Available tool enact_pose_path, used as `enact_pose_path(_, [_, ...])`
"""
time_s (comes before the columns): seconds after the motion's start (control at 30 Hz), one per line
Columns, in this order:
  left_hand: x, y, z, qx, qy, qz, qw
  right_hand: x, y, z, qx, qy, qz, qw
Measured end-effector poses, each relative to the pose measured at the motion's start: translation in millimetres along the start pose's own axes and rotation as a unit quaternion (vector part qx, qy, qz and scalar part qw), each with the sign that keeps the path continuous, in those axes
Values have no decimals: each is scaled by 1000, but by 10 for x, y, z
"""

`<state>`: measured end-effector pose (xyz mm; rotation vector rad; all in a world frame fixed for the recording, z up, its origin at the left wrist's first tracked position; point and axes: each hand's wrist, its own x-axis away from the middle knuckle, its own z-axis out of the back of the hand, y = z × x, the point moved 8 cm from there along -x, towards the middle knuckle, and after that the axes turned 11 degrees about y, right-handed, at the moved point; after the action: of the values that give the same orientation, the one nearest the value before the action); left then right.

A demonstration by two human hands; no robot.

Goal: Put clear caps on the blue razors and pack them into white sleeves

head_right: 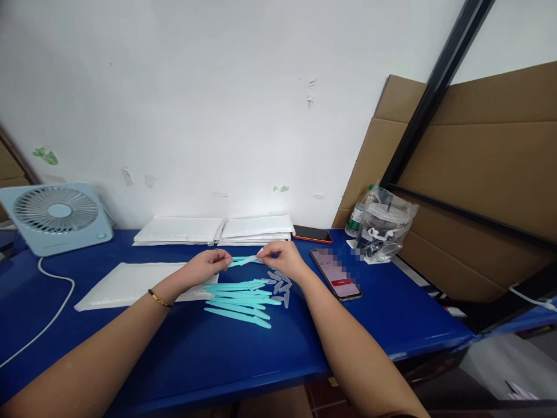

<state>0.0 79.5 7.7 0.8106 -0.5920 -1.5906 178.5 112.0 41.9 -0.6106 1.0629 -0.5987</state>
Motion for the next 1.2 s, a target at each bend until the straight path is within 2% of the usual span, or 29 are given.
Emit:
enact_pose_path(0.1, [-6,-9,-7,-4,0,0,1000,2,-51,-38,6,-13,14,1000])
enact_pose_path(0.23, [-23,-20,80,-29,27,-2,999,-22,-64,111,31,18,27,999])
enact_pose_path(0.33, [-24,-12,109,-28,24,1,999,-27,-49,181,45,26,28,998])
enact_pose_path(0.63, [-32,-17,-48,-22,9,-13,1000,12,-119,-106,49,-13,49,998])
enact_pose_path(0.73, [-59,-28,-55,-70,42,-35,996,3,-60,-117,76,-11,40,996])
enact_pose_path(0.87, [-26,81,60,-164,114,-81,976,3,69,-47,161,-40,15,986])
enact_pose_path(0.9, [-6,113,58,-176,105,-89,975,12,84,-28,178,-60,12,982])
enact_pose_path(1.03, [109,227,-72,-172,-5,-124,977,112,76,-11,191,-177,-3,966])
enact_pose_path(1.1, [156,256,-129,-170,-39,-132,976,175,74,-24,199,-229,-12,953])
enact_pose_path(1.2, [177,242,-189,-163,-61,-123,977,212,90,-44,216,-249,-14,944])
